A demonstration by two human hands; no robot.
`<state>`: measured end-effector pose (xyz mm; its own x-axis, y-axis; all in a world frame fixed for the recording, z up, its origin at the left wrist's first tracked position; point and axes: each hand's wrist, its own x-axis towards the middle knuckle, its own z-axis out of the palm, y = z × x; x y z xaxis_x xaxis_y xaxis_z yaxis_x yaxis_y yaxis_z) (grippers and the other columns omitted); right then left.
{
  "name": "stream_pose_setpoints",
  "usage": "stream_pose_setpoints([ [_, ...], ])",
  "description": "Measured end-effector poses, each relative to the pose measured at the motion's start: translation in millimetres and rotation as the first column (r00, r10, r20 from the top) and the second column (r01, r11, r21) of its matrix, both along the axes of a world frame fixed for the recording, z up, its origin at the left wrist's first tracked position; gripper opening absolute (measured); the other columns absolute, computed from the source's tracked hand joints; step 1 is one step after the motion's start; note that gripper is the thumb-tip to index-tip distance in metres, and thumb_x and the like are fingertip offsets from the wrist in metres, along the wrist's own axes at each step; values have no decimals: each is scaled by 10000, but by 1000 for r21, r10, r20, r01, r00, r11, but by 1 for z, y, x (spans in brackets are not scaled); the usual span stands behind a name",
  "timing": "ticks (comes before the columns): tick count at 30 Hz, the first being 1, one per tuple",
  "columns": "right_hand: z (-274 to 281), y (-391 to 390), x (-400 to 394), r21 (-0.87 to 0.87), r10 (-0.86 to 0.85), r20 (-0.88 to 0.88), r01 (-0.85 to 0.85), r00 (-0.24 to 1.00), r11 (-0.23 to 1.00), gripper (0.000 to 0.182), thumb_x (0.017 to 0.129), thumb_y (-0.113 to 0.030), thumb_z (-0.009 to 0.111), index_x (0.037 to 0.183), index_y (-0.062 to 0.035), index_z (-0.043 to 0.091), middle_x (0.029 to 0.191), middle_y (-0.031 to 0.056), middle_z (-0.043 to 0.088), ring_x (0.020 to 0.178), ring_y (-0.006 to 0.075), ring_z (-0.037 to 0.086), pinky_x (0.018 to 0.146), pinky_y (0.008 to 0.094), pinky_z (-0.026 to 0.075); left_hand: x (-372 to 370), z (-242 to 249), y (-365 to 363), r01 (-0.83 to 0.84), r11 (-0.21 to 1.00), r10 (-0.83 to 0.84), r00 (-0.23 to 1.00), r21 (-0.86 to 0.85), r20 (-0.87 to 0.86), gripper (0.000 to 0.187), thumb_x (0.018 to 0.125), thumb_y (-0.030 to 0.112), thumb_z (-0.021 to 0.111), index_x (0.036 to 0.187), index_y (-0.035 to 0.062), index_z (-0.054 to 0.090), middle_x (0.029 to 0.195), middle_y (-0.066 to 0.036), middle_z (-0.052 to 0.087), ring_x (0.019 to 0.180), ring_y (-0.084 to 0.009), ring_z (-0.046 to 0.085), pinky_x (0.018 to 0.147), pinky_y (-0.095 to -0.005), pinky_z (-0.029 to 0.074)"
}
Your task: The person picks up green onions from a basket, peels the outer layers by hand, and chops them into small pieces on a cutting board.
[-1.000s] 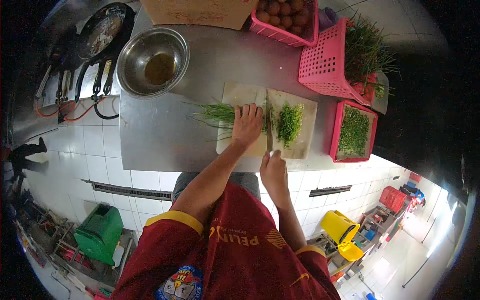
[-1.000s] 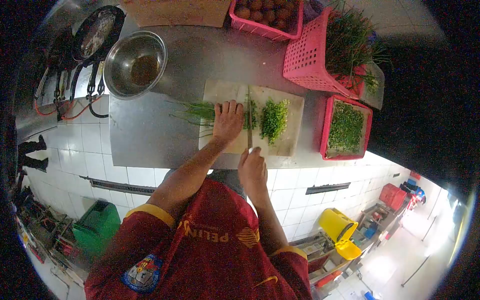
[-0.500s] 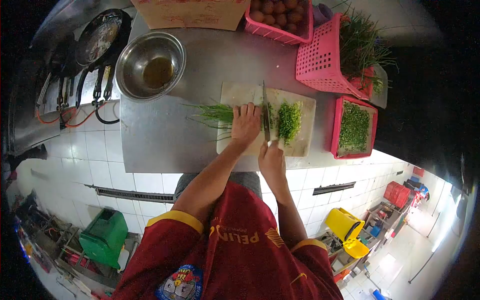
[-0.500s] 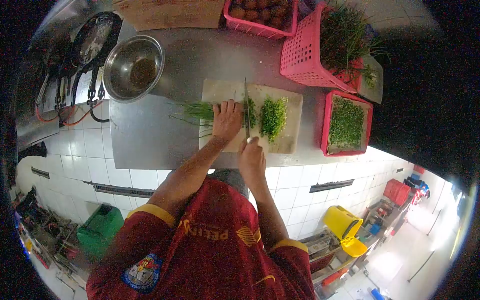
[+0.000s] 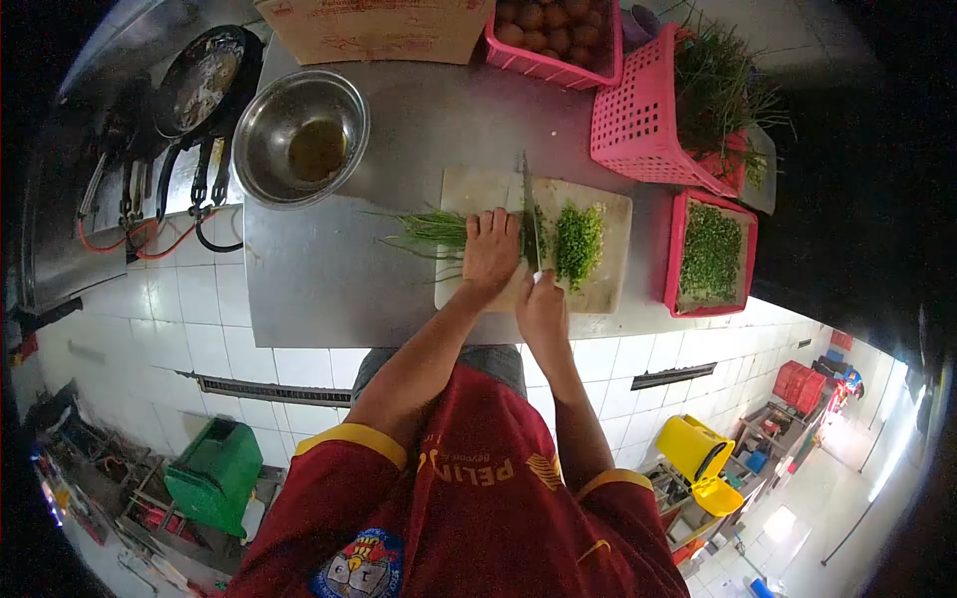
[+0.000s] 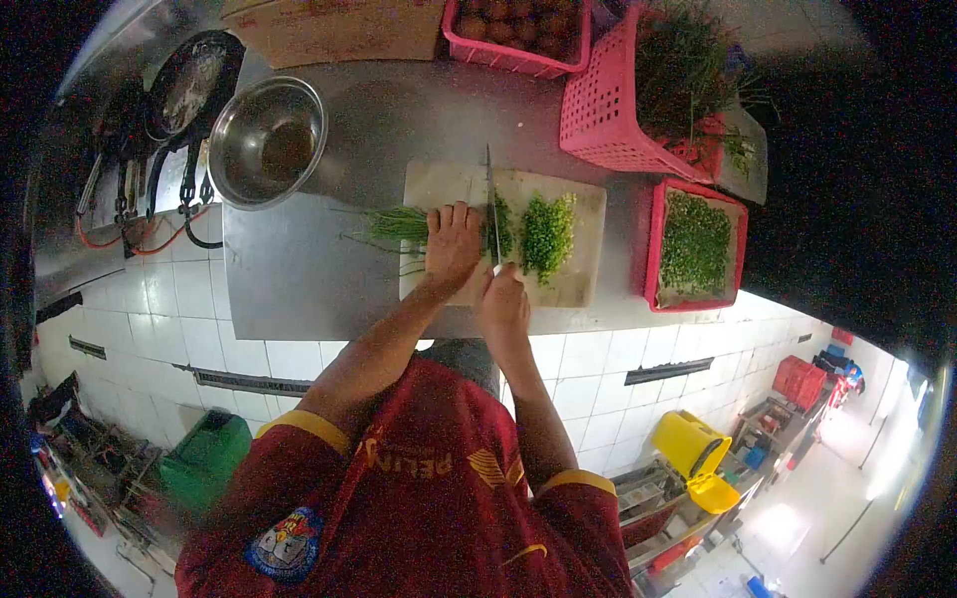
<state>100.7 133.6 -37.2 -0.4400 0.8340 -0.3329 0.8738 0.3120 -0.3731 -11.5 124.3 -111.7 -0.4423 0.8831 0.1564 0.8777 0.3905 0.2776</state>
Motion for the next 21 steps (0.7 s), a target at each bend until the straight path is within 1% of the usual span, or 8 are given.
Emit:
stream_pose_setpoints([
  [3,33,-15,9,-92,8,59,-2,998,996,311,983,-257,428,999,53,447,757,300,634,727,480,635,619,532,520,-1,-1,-1,20,998,-27,993,64,111,200,897,126,521,1060,11,526,1064,-152,470,1007,-316,462,912,-482,346],
  [4,29,-22,11,-181,-70,147,96,987,979,295,982,-250,430,1001,44,437,757,310,629,746,486,635,635,541,518,-1,0,-1,25,998,-32,994,65,103,202,890,120,525,1059,10,524,1062,-154,468,1004,-318,462,913,-479,347],
  [8,10,-46,21,-264,-160,198,210,967,942,334,969,-254,450,1078,59,408,820,351,621,836,516,621,703,564,505,-2,8,-2,43,999,-43,996,-2,80,239,852,121,543,1066,16,536,1038,-141,482,1005,-300,472,926,-447,355],
  [11,-25,-42,25,-306,-156,163,200,974,931,368,958,-260,465,1116,65,394,850,353,626,840,515,622,716,561,507,-1,0,-1,22,1000,-22,1000,-8,5,265,834,127,548,1075,18,543,1041,-139,491,1010,-292,473,930,-439,361],
  [12,-34,-36,21,-261,-150,93,170,984,950,386,947,-261,484,1130,64,381,873,350,629,856,512,624,730,559,504,0,-3,1,14,1000,-13,1000,11,-28,271,831,128,547,1078,16,542,1047,-141,492,1012,-294,472,929,-441,363],
  [15,-36,-10,-7,-225,-172,90,188,981,956,382,942,-257,494,1115,64,380,887,349,630,882,510,621,754,551,495,-1,5,0,27,1000,-27,998,5,48,257,824,135,547,1052,17,549,1059,-145,495,1003,-302,476,922,-450,370],
  [18,-37,-12,-4,-154,-139,69,148,988,977,371,947,-268,492,1085,59,385,875,351,629,865,509,622,749,556,492,0,3,1,45,999,-42,996,-30,75,250,878,142,515,1082,-2,513,1058,-170,458,1034,-329,457,944,-473,336],
  [21,-24,-26,5,-203,-160,-18,153,987,967,364,957,-287,477,1069,48,390,854,355,625,835,514,620,737,570,493,0,-4,0,22,998,-21,1000,63,-12,244,826,141,544,1038,23,546,1051,-140,487,1015,-311,469,917,-459,368],
])
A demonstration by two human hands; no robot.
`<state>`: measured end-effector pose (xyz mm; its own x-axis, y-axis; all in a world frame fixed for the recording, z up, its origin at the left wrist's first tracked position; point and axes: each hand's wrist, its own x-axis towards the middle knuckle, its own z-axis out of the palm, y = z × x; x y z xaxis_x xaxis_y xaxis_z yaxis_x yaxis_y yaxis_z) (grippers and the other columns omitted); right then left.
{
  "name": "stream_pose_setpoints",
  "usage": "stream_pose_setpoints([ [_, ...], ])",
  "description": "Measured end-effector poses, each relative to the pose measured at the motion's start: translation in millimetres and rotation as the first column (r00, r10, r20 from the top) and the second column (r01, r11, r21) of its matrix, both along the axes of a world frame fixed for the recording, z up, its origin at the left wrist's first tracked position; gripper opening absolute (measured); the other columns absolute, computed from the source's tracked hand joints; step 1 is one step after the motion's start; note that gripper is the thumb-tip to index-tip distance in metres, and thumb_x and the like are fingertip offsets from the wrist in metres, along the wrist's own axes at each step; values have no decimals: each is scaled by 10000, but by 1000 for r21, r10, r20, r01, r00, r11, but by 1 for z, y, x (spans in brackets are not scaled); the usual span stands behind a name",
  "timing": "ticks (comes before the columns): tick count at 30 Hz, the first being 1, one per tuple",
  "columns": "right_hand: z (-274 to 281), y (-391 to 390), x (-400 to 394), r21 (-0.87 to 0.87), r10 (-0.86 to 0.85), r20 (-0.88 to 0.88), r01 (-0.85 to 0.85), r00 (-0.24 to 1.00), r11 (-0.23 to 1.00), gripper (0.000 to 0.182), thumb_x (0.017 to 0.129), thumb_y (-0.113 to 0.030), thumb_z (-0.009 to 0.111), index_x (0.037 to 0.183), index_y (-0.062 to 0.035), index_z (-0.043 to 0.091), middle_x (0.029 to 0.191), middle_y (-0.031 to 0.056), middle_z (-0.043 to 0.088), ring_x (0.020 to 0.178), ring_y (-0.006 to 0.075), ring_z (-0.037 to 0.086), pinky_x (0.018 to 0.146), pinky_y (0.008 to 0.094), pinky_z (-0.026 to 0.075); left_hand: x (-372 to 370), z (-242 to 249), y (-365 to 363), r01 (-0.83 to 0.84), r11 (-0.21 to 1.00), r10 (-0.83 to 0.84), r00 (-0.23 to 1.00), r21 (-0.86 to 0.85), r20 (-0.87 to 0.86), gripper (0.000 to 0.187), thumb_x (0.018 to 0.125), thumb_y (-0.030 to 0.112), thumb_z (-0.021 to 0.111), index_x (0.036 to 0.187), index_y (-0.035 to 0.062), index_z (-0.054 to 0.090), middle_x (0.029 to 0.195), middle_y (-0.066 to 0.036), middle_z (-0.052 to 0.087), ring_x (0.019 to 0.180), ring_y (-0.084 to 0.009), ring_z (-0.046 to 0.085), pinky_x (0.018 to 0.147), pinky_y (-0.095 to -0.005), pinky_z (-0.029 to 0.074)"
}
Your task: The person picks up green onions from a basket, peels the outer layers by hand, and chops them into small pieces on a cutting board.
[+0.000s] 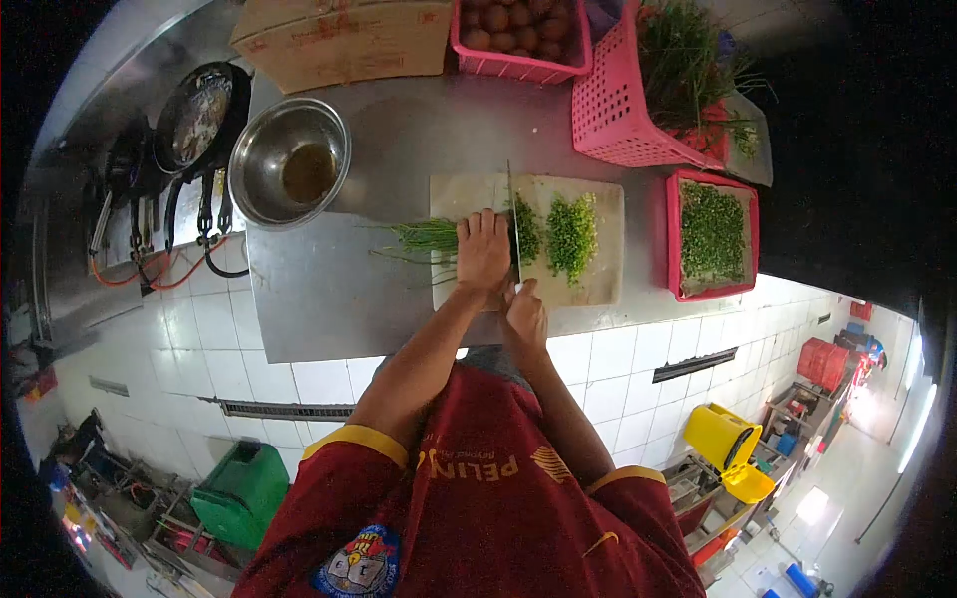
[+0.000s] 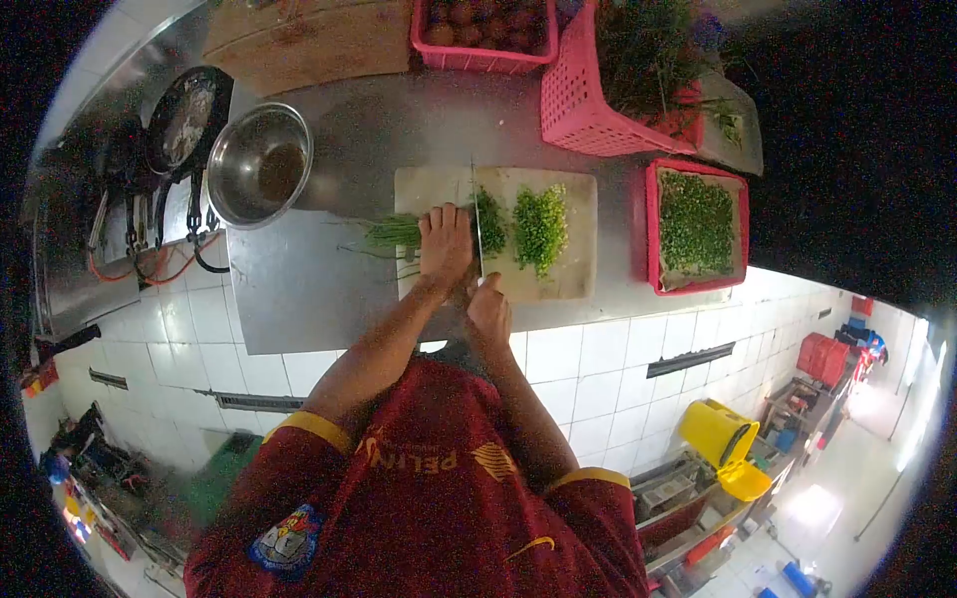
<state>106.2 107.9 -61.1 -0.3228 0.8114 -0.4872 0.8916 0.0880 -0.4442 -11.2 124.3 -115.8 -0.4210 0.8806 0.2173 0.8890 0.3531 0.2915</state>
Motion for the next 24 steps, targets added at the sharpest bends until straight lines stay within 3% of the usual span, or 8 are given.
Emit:
stream_pose_setpoints([
  [6,-9,7,12,103,19,-43,-14,999,995,336,967,-270,464,1064,44,393,790,348,617,781,520,617,685,576,497,1,2,0,6,999,-4,998,-52,56,206,855,129,528,1032,23,532,1038,-144,477,1031,-325,458,940,-477,340],
  [9,-4,14,33,151,-10,6,9,1000,989,321,973,-261,454,1061,44,407,734,328,618,715,517,618,616,567,501,3,6,1,2,1000,-2,999,10,45,196,874,132,529,1037,25,523,1032,-145,474,1032,-328,458,944,-480,335],
  [17,24,36,82,180,-2,-196,38,981,983,305,959,-253,502,1091,17,454,665,301,602,675,484,622,528,548,478,3,5,0,11,997,-15,999,79,49,149,945,154,494,1012,27,535,1021,-145,484,991,-323,464,912,-493,339],
  [20,38,50,106,233,-10,-90,31,996,972,310,942,-253,528,1099,5,458,649,277,603,658,477,621,555,541,481,5,8,0,15,996,-17,1000,93,19,140,947,142,489,1006,22,531,1012,-146,485,986,-322,464,916,-492,340],
  [24,16,65,136,439,-34,-100,75,994,895,339,928,-263,548,1111,6,452,762,283,630,713,469,626,640,543,485,8,7,1,-7,997,5,1000,81,18,164,915,152,522,1024,30,534,996,-158,485,1006,-329,462,962,-501,340],
])
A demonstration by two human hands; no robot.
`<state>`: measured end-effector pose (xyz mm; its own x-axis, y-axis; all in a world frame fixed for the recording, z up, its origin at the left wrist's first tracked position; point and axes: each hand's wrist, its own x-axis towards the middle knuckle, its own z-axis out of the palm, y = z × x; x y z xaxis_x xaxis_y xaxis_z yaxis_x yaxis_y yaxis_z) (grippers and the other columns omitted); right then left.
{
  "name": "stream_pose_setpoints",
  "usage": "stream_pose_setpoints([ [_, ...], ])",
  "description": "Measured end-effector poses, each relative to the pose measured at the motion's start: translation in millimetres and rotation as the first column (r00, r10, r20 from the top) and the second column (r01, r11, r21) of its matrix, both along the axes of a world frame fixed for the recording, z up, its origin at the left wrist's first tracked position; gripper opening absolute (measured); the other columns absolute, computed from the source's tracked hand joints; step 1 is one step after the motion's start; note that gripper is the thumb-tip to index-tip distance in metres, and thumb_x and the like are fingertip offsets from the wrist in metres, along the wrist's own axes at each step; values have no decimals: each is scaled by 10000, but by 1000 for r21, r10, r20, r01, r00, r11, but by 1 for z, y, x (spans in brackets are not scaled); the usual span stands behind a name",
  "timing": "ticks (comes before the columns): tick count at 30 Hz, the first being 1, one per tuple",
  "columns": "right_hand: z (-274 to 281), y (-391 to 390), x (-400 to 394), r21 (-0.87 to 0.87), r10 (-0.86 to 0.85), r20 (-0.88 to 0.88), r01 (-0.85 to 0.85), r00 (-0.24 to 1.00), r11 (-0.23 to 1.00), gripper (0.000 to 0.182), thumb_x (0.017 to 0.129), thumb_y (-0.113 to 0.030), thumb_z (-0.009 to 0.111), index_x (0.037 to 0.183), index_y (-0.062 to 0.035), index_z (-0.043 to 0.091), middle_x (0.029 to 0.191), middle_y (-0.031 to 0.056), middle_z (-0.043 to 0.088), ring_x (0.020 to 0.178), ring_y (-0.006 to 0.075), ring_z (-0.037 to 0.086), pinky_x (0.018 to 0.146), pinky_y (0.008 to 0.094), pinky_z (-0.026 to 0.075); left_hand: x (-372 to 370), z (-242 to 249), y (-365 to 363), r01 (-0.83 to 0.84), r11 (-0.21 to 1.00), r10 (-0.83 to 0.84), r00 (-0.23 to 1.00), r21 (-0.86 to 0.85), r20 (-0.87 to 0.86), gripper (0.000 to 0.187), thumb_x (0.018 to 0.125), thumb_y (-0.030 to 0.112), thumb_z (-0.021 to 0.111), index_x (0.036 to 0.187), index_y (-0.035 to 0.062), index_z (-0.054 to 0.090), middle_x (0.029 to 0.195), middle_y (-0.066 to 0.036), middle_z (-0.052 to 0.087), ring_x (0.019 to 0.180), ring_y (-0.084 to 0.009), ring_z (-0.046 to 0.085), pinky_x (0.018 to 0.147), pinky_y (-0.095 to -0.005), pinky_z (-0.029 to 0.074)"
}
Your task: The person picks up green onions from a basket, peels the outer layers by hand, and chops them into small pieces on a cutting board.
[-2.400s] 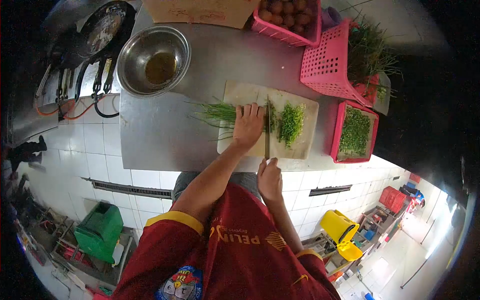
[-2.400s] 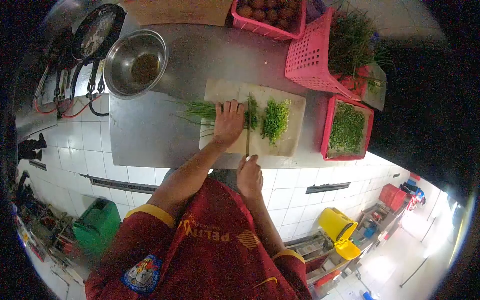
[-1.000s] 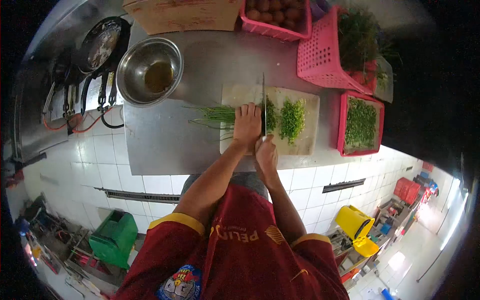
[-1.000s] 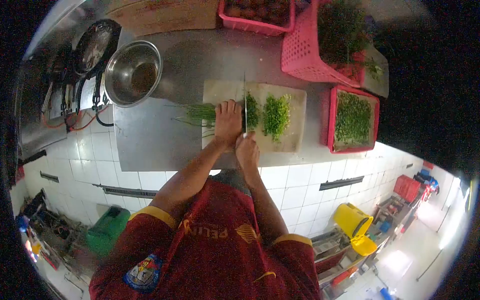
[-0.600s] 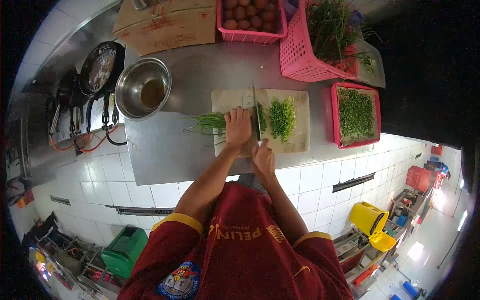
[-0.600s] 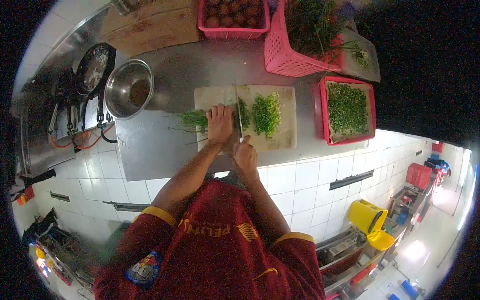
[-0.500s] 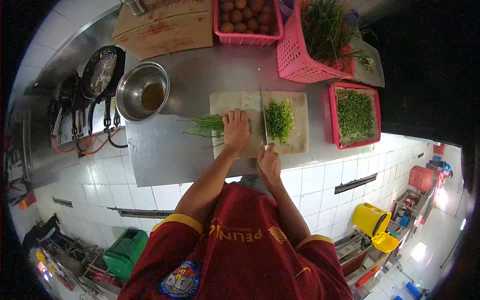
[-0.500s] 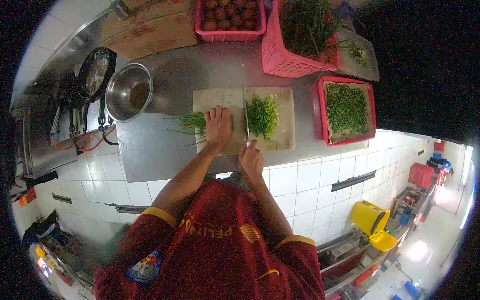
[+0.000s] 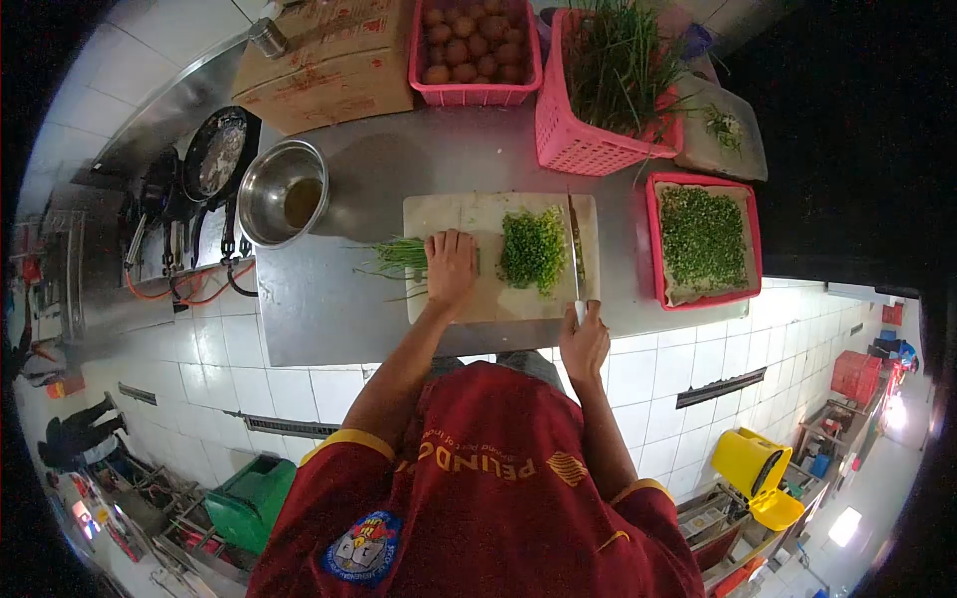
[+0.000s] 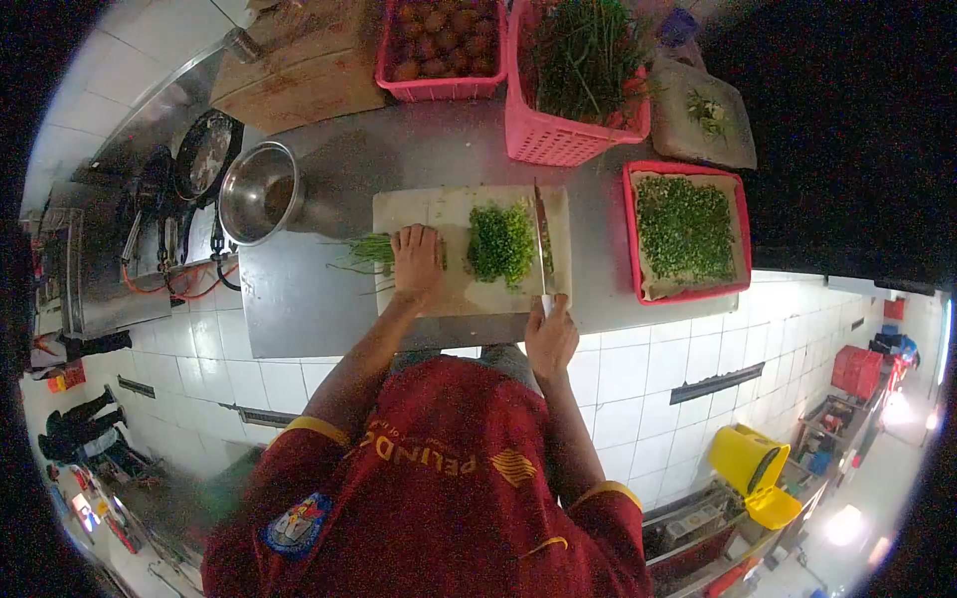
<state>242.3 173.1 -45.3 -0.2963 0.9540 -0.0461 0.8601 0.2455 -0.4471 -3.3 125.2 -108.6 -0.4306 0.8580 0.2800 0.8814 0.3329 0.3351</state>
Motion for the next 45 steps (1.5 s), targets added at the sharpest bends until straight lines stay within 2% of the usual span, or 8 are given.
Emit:
stream_pose_setpoints([
  [1,1,6,1,-118,-28,78,37,997,992,333,931,-238,545,1115,21,445,917,317,618,803,476,626,672,546,481,1,0,0,1,1000,-1,1000,-5,0,161,920,152,516,1026,31,532,1000,-158,482,1006,-330,460,961,-500,338],
  [7,-14,14,3,96,70,-103,-61,992,994,278,918,-168,557,1102,17,462,1103,283,543,1011,430,543,816,514,467,2,8,0,4,1000,-4,1000,-26,27,162,944,144,478,1045,23,513,1004,-155,475,994,-330,456,935,-495,333],
  [11,10,16,-33,211,353,-68,-332,933,919,314,851,-119,630,1115,14,525,1068,205,546,1034,367,504,924,468,401,2,11,-1,-9,1000,9,1000,-11,17,172,944,137,467,1067,23,505,1000,-155,480,977,-328,459,902,-483,339],
  [15,-26,29,-98,249,703,-122,-664,700,705,332,800,-103,662,1101,8,574,1178,179,536,1110,364,475,980,442,389,2,-1,1,-25,1000,25,999,-9,38,196,894,126,516,1059,30,473,1013,-155,476,1015,-326,458,953,-486,324],
  [18,-31,26,-124,271,764,33,-741,645,614,310,769,-83,660,1059,14,611,1226,163,524,1150,345,458,1004,436,388,0,-3,-3,-16,999,15,1000,45,21,240,899,154,524,1102,37,478,1012,-160,498,992,-338,464,893,-474,342],
  [27,-41,32,-131,145,796,106,-801,596,580,163,768,-69,614,891,19,675,1201,138,548,1204,298,436,1026,432,393,-4,-12,-3,-31,997,24,996,78,84,183,867,142,571,1005,54,488,987,-160,503,959,-352,473,867,-476,353],
  [42,-41,47,-117,263,756,182,-772,629,578,155,752,-119,598,832,-34,699,1016,85,592,1097,257,476,940,424,390,15,-5,19,-90,995,88,995,41,47,146,934,186,533,907,43,527,917,-127,534,938,-299,503,876,-427,384],
  [45,-39,46,-118,338,755,165,-755,635,561,139,743,-122,601,802,-39,696,966,76,594,1063,255,492,918,421,398,8,-1,11,-145,989,146,986,25,-79,142,914,181,548,912,43,518,912,-128,527,930,-301,502,882,-435,385],
])
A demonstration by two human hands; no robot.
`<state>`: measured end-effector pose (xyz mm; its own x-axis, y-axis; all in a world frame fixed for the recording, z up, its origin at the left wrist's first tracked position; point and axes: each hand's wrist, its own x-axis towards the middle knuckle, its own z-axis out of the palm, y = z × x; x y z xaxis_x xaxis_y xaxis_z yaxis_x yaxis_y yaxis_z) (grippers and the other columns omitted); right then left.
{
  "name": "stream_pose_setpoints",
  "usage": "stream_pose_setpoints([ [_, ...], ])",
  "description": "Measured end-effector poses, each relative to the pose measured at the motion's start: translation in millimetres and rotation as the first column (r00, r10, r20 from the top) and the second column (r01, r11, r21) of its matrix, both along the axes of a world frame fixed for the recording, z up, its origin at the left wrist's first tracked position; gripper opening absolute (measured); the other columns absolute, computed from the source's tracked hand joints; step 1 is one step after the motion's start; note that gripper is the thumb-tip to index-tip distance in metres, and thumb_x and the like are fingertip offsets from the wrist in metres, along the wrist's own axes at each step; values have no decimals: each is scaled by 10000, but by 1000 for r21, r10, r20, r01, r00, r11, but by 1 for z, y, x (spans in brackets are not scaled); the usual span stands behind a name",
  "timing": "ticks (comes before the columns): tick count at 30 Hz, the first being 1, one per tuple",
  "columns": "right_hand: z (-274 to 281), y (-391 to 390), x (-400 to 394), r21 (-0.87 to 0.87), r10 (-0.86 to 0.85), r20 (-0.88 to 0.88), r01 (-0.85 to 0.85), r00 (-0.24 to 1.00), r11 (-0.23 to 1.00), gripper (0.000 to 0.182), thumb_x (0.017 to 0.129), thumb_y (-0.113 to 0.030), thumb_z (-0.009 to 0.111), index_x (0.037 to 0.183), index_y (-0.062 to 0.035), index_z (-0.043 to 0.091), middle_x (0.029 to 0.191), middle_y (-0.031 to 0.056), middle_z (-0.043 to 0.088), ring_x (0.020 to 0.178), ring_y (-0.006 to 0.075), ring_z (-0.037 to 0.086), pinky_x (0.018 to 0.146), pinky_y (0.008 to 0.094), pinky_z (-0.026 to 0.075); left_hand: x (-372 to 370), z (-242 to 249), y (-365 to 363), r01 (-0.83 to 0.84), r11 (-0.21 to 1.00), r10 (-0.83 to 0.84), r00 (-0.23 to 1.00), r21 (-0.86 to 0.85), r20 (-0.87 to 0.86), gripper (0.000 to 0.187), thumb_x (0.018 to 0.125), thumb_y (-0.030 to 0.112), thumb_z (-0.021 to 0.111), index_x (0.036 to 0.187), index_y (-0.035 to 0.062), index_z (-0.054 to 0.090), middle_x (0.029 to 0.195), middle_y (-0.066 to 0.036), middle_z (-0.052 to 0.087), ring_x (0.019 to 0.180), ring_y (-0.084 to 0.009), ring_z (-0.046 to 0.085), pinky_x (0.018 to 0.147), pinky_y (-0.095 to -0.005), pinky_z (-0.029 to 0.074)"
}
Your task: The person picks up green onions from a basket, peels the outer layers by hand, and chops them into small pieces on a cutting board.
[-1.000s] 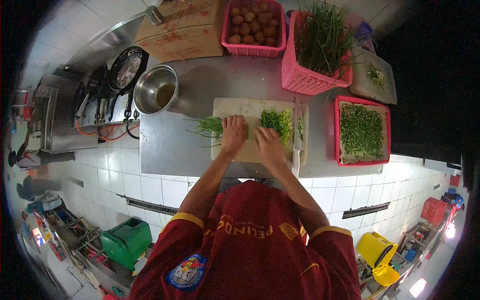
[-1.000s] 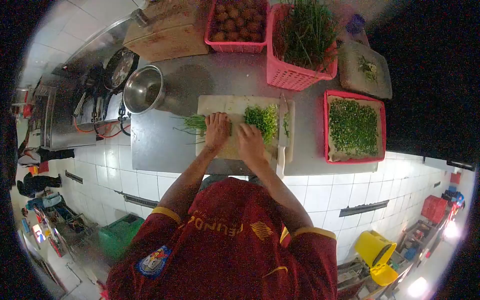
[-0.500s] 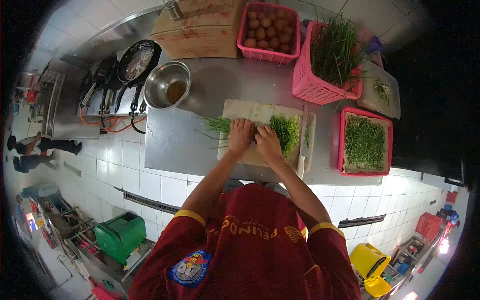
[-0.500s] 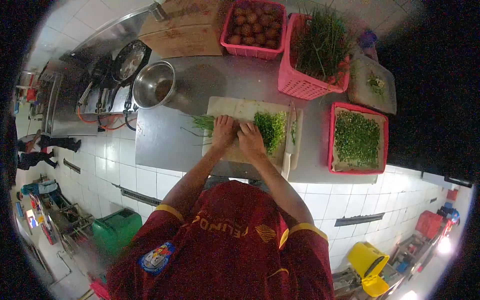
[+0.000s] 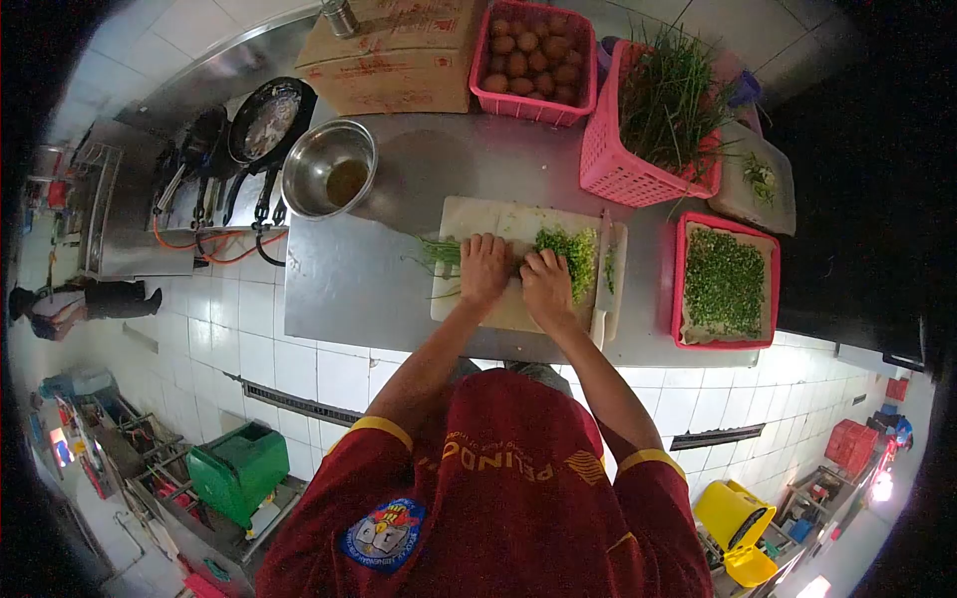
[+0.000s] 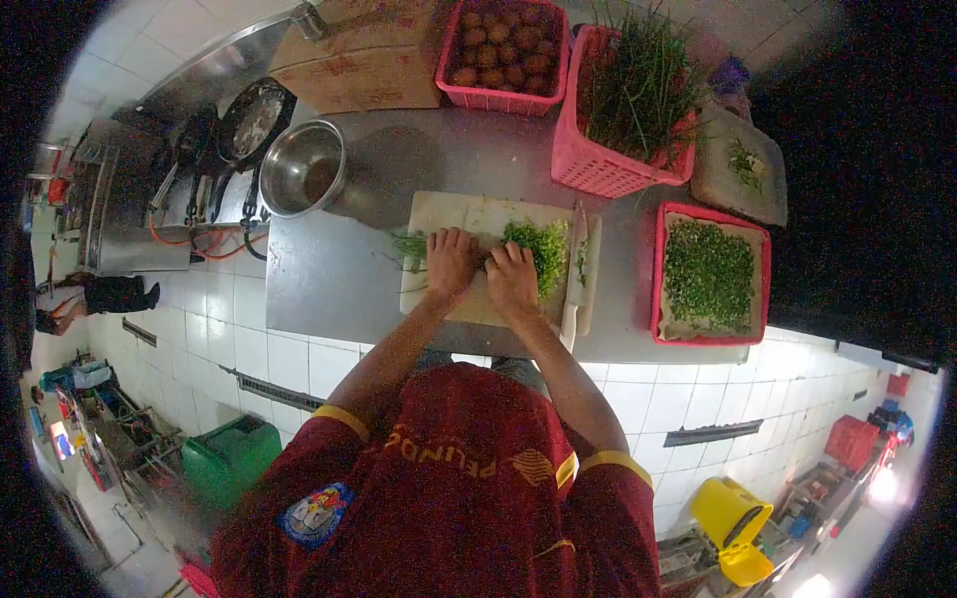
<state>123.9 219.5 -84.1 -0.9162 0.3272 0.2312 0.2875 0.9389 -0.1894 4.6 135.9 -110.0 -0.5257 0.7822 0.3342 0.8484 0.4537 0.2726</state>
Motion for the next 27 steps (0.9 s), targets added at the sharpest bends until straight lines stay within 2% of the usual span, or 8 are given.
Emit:
stream_pose_setpoints([
  [6,4,-3,2,23,-30,2,30,1000,999,163,730,-122,608,832,-42,707,983,61,621,1017,247,515,898,408,407,-4,-4,-5,10,998,-15,997,69,77,144,877,152,584,925,49,494,924,-149,492,931,-340,487,850,-469,371],
  [9,3,-4,0,0,-40,25,40,999,999,141,767,-108,611,856,-33,691,1014,67,618,1043,258,507,910,417,401,-10,-1,-8,82,995,-85,995,57,46,147,869,143,585,925,51,485,923,-147,491,925,-335,488,846,-467,369],
  [12,12,-7,-2,-6,-63,199,65,978,998,187,767,-102,610,917,-40,702,1054,68,623,1072,240,500,929,422,400,-11,2,-8,114,993,-112,989,-13,94,165,854,140,596,935,52,481,924,-145,487,924,-329,486,844,-465,367],
  [15,17,-12,-3,-39,-125,105,129,987,991,196,786,-101,613,952,-38,696,1101,65,613,1096,241,491,944,432,396,-11,-1,-4,90,995,-87,994,-39,59,189,840,142,605,952,50,483,929,-132,489,926,-319,485,842,-457,368],
  [18,14,-15,0,-48,-88,64,91,994,995,216,787,-115,625,980,-41,686,1122,54,606,1096,239,489,941,434,395,-11,2,-5,82,992,-78,996,-99,45,163,885,194,576,949,54,524,952,-117,516,955,-296,498,885,-455,375],
  [21,7,-15,0,-13,-62,46,63,997,998,231,786,-121,634,998,-39,675,1114,67,605,1072,252,501,922,424,406,-11,8,-7,104,989,-97,992,-106,75,179,881,204,580,957,50,528,965,-116,512,968,-293,492,894,-453,368],
  [24,22,-19,0,-167,-166,-89,150,982,974,233,820,-136,636,1027,-28,646,1103,98,599,1032,289,512,898,434,414,-13,3,-5,108,988,-97,991,-110,96,203,879,214,584,979,46,528,968,-115,506,972,-293,488,891,-450,368],
  [27,55,-23,28,-217,-461,-221,417,860,882,230,847,-159,651,1025,-17,617,1057,158,585,1001,326,513,883,462,412,-14,5,-6,116,993,-114,991,-22,76,168,851,154,605,926,56,492,917,-132,494,914,-314,489,847,-463,376],
])
